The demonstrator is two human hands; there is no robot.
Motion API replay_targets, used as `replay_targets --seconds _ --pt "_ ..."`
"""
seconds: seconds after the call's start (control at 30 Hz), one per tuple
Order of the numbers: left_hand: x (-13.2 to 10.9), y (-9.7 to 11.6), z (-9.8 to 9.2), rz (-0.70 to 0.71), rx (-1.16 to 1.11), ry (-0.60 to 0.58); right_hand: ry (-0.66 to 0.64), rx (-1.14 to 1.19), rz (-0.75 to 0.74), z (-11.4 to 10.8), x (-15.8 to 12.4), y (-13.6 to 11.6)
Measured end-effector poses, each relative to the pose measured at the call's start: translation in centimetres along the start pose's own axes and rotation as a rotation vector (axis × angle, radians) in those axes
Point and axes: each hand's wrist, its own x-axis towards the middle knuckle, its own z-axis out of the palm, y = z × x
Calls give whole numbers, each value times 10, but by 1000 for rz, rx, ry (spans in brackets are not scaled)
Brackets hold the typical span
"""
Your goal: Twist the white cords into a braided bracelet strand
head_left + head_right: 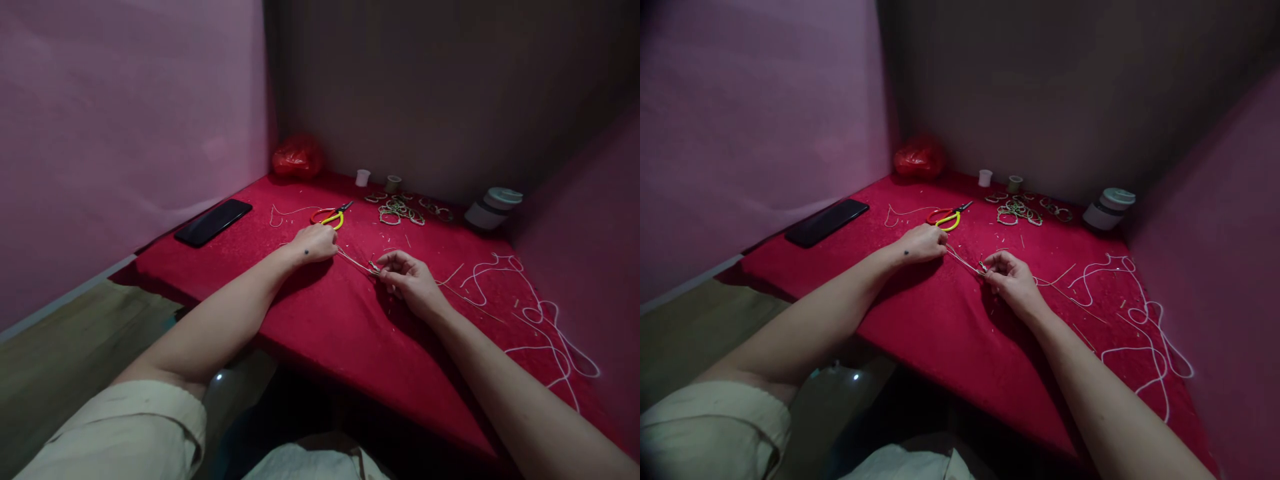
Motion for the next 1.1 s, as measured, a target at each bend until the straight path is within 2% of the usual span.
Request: replay_targets --seconds 0.13,0.23,0.5,0.7,0.8,1.0,1.1 --pt "1 -2 -3 -138 15 15 -22 -20 -26 1 1 -1" --pt "0 -3 -6 -186 28 19 -33 -29 -42 1 1 1" --pt "-5 -7 -15 -139 66 -52 -32 -65 -42 1 3 3" --pt "-11 -9 -25 -49 122 -202 -7 -147 -77 2 1 7" --pt "-16 -8 -30 1 129 -252 -9 -262 -159 2 0 11" --pt "-18 -12 -32 8 157 -223 -14 -628 -392 4 -6 10" --pt "-18 -15 -33 89 102 -257 -18 -756 -482 7 -10 7"
